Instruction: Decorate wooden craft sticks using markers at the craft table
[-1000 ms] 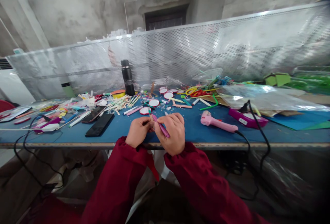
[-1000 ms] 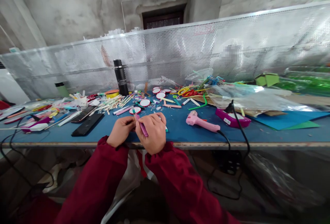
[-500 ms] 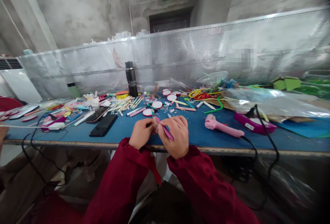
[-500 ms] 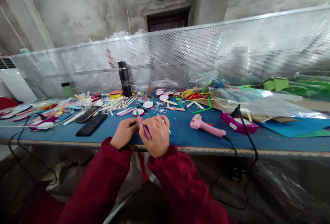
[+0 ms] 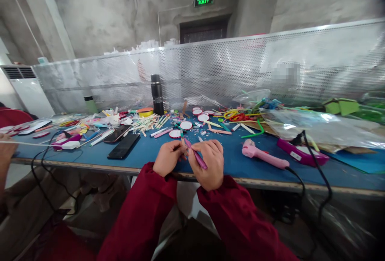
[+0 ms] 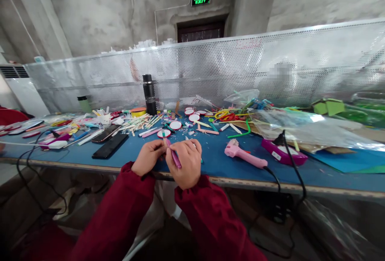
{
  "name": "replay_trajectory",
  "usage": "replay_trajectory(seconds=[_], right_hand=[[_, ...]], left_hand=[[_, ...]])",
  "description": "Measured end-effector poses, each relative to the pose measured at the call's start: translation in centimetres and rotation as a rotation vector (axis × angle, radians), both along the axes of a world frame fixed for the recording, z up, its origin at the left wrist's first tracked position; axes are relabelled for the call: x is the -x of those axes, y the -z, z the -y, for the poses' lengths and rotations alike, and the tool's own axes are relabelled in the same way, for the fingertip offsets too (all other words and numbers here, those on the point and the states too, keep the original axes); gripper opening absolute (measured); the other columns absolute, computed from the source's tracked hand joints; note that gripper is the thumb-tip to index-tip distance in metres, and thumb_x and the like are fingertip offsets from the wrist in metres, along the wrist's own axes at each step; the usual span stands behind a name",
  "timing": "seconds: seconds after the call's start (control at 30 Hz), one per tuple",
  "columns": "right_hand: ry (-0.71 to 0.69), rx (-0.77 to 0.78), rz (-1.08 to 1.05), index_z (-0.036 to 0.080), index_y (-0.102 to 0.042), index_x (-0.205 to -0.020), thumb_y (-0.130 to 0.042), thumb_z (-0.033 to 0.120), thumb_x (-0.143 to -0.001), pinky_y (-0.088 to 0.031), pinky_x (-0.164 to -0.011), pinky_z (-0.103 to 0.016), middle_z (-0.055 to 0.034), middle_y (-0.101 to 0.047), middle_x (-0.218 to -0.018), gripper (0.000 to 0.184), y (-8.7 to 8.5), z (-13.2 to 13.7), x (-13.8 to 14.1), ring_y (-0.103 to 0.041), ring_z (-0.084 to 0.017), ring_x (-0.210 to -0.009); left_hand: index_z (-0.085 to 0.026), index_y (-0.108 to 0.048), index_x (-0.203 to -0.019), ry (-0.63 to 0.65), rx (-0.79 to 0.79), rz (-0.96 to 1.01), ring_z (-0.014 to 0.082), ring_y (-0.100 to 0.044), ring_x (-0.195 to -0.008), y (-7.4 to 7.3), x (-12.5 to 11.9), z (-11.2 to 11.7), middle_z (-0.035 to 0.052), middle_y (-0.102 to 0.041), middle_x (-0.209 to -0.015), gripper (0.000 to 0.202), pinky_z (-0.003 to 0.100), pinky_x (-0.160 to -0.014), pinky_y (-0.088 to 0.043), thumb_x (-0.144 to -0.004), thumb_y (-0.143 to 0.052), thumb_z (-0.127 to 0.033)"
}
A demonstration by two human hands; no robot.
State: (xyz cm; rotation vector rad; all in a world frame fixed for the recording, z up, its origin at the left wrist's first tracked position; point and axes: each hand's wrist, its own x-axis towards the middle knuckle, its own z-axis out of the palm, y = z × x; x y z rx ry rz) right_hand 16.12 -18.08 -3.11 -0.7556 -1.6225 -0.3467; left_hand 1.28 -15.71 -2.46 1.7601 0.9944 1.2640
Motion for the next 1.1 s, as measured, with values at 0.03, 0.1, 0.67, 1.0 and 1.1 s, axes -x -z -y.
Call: replay_trajectory(seconds=[0.03, 0.1, 0.67, 1.0, 1.1], right_hand=[[-0.003, -0.015, -0.006, 0.023, -0.055, -0.082, -0.062, 0.018, -0.085, -0.041, -0.087, -0.039, 0.0007, -0.07, -0.079, 0.009, -0.04, 0.0, -0.01, -0.062, -0.017, -0.078], [-0.004, -0.026, -0.001, 0.023, -0.056, -0.083, -0.062, 0.018, -0.084, -0.041, -0.087, -0.039, 0.0005, -0.07, -0.079, 0.008, -0.06, -0.08, -0.05, -0.062, -0.018, -0.078], [0.002, -0.002, 0.031, 0.023, -0.058, -0.086, -0.064, 0.019, -0.084, -0.038, -0.094, -0.04, 0.0012, -0.072, -0.085, 0.007, 0.07, 0.03, -0.02, -0.064, -0.017, -0.082], [-0.001, -0.007, 0.014, 0.024, -0.058, -0.086, -0.063, 0.018, -0.084, -0.038, -0.094, -0.041, 0.0006, -0.072, -0.084, 0.008, -0.07, 0.24, 0.07, -0.065, -0.017, -0.081], [0.004, 0.002, 0.012, 0.024, -0.058, -0.086, -0.062, 0.019, -0.084, -0.038, -0.095, -0.041, 0.0007, -0.072, -0.083, 0.007, -0.05, 0.14, 0.05, -0.065, -0.017, -0.081]], left_hand=[[-0.015, -0.062, -0.073, -0.004, 0.007, 0.008, 0.0104, -0.056, -0.058, -0.03, -0.04, 0.03, -0.0006, -0.062, -0.066, 0.023, 0.02, -0.054, -0.042, -0.084, -0.057, -0.035], [-0.015, -0.062, -0.074, -0.014, 0.024, 0.019, 0.0105, -0.056, -0.057, -0.03, -0.1, 0.03, -0.0003, -0.062, -0.066, 0.023, 0.021, -0.054, -0.044, -0.084, -0.058, -0.035], [-0.016, -0.063, -0.086, -0.012, 0.012, 0.021, 0.0114, -0.061, -0.06, 0.1, -0.16, 0.06, 0.001, -0.064, -0.075, 0.024, 0.019, -0.048, -0.043, -0.086, -0.056, -0.038], [-0.016, -0.06, -0.082, -0.005, -0.016, -0.008, 0.0115, -0.06, -0.062, 0.21, 0.01, 0.07, 0.0013, -0.064, -0.076, 0.02, 0.02, -0.052, -0.044, -0.088, -0.052, -0.033], [-0.016, -0.061, -0.082, -0.007, -0.025, -0.029, 0.0109, -0.058, -0.06, 0.23, 0.07, 0.03, 0.0009, -0.063, -0.074, 0.02, 0.02, -0.053, -0.044, -0.088, -0.052, -0.033]])
